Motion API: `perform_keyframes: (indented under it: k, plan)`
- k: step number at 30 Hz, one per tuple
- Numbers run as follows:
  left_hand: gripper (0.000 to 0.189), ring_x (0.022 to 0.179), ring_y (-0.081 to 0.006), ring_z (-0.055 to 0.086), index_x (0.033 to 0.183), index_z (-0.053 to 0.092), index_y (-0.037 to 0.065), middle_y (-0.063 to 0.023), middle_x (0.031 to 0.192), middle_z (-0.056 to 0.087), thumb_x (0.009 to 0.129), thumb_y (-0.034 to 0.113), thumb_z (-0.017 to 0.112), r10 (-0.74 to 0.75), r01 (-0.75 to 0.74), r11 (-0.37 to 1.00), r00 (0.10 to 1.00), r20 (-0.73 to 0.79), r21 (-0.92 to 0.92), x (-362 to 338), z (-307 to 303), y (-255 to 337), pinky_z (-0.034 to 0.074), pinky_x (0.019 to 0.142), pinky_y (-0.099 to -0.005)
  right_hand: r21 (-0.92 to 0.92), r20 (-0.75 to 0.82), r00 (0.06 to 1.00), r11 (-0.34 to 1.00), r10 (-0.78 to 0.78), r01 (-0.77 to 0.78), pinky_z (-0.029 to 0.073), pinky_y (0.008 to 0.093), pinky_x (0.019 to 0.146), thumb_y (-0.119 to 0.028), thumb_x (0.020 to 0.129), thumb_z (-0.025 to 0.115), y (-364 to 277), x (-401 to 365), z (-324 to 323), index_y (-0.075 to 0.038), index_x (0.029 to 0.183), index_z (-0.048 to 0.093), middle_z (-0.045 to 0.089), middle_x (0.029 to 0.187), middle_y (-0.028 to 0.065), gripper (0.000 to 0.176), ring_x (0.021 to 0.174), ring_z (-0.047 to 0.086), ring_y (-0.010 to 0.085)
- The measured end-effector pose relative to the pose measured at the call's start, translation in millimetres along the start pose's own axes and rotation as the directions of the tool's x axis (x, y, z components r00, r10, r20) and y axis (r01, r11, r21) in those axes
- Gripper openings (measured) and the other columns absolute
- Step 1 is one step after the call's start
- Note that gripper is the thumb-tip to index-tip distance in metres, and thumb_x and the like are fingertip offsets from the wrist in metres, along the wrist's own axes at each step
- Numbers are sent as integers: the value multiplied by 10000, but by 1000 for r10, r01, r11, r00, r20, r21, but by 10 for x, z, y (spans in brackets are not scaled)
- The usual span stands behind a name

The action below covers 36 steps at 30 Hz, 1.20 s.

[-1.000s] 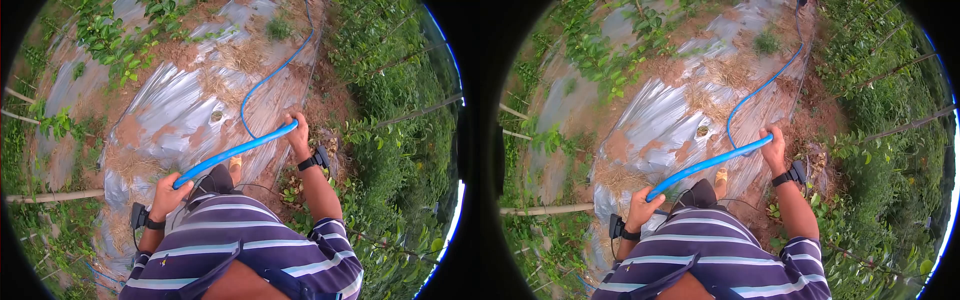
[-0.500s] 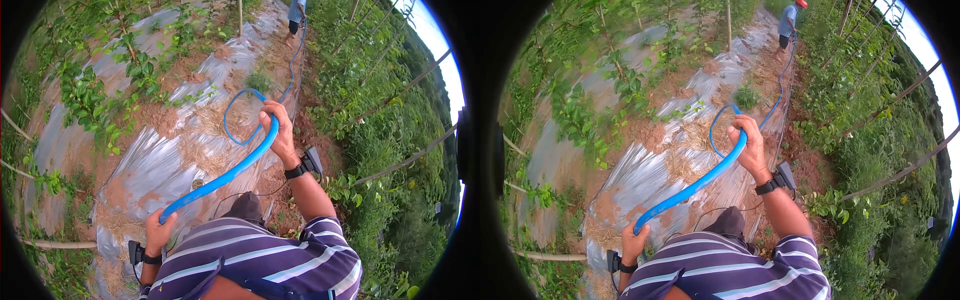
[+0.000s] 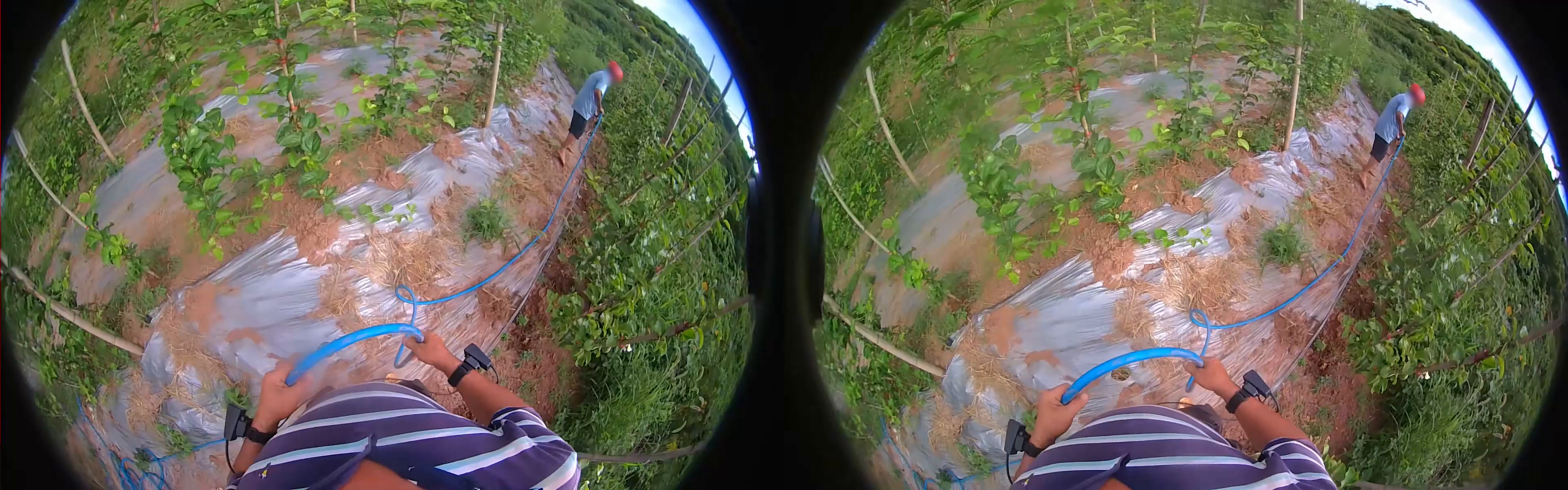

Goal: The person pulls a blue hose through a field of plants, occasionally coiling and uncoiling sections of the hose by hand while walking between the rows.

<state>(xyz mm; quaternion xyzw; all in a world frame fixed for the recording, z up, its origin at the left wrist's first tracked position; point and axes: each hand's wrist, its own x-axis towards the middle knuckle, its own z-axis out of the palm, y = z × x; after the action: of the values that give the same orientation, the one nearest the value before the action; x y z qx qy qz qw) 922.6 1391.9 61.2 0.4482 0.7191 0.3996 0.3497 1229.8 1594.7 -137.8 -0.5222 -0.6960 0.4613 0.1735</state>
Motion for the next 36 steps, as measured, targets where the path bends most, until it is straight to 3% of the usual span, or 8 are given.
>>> perform_keyframes:
  k: [1, 3, 7, 11, 13, 25, 31, 36]
  plan:
    - [182, 628, -45, 446, 919, 700, 6, 45, 665, 533, 883, 177, 746, 0, 0, 1000, 1000, 26, -18, 18, 62, 74, 356, 553, -244, -2, 16, 1000, 1000, -15, 15, 522, 340, 571, -356, 916, 691, -83, 25, -54, -19, 889, 719, 676, 674, 76, 339, 606, 672, 153]
    - [187, 640, -39, 464, 924, 703, -2, 50, 686, 566, 877, 172, 752, 10, -9, 998, 1000, 13, -60, 7, 172, 152, 366, 566, -233, 170, 123, 980, 969, 159, -179, 517, 331, 563, -347, 910, 692, -185, 9, -112, -12, 859, 708, 665, 655, 73, 340, 592, 660, 153]
    - [188, 616, -44, 456, 932, 723, 7, 36, 645, 547, 881, 188, 730, -142, 144, 989, 989, 40, -27, -54, 258, -70, 382, 533, -259, 278, 185, 971, 939, 152, -200, 537, 361, 618, -353, 886, 694, 72, 221, 134, 4, 888, 702, 671, 684, 110, 357, 596, 674, 200]
    - [293, 560, -36, 396, 692, 592, 16, 56, 555, 450, 871, 204, 729, -178, 178, 984, 984, 22, -15, -135, 292, -176, 310, 488, -268, 316, 303, 941, 915, 153, -251, 520, 353, 598, -336, 885, 687, -126, 250, 228, -7, 829, 695, 652, 647, 85, 333, 583, 643, 181]
    - [273, 546, -40, 397, 707, 611, 16, 56, 551, 449, 868, 201, 727, -191, 188, 980, 980, -47, -62, -165, 322, -284, 304, 480, -272, 62, 412, 895, 974, 172, -216, 510, 315, 581, -311, 886, 717, -264, 273, 200, -15, 858, 706, 656, 701, 67, 297, 634, 643, 141]
    - [266, 607, -85, 487, 780, 647, -14, -16, 608, 556, 848, 234, 716, -185, 183, 982, 982, -34, -55, -82, 34, -411, 415, 560, -307, 221, 282, 945, 947, 166, -232, 516, 334, 595, -285, 858, 706, -529, 254, 391, -28, 833, 708, 673, 685, 88, 258, 619, 660, 168]
    - [251, 589, -77, 482, 783, 653, -14, -8, 605, 561, 845, 221, 715, -171, 171, 980, 985, 5, -100, 30, -161, -766, 399, 541, -301, 144, 236, 966, 980, 104, -141, 511, 315, 579, -265, 878, 708, -769, 309, 480, -41, 831, 694, 654, 714, 47, 229, 627, 644, 143]
    - [232, 591, -69, 480, 779, 655, -13, 11, 616, 570, 854, 195, 724, -176, 178, 972, 984, 27, -152, 62, -288, -832, 391, 536, -295, 150, 225, 958, 966, 176, -213, 498, 337, 596, -319, 845, 703, -716, 314, 677, -33, 789, 700, 658, 660, 81, 292, 606, 637, 158]
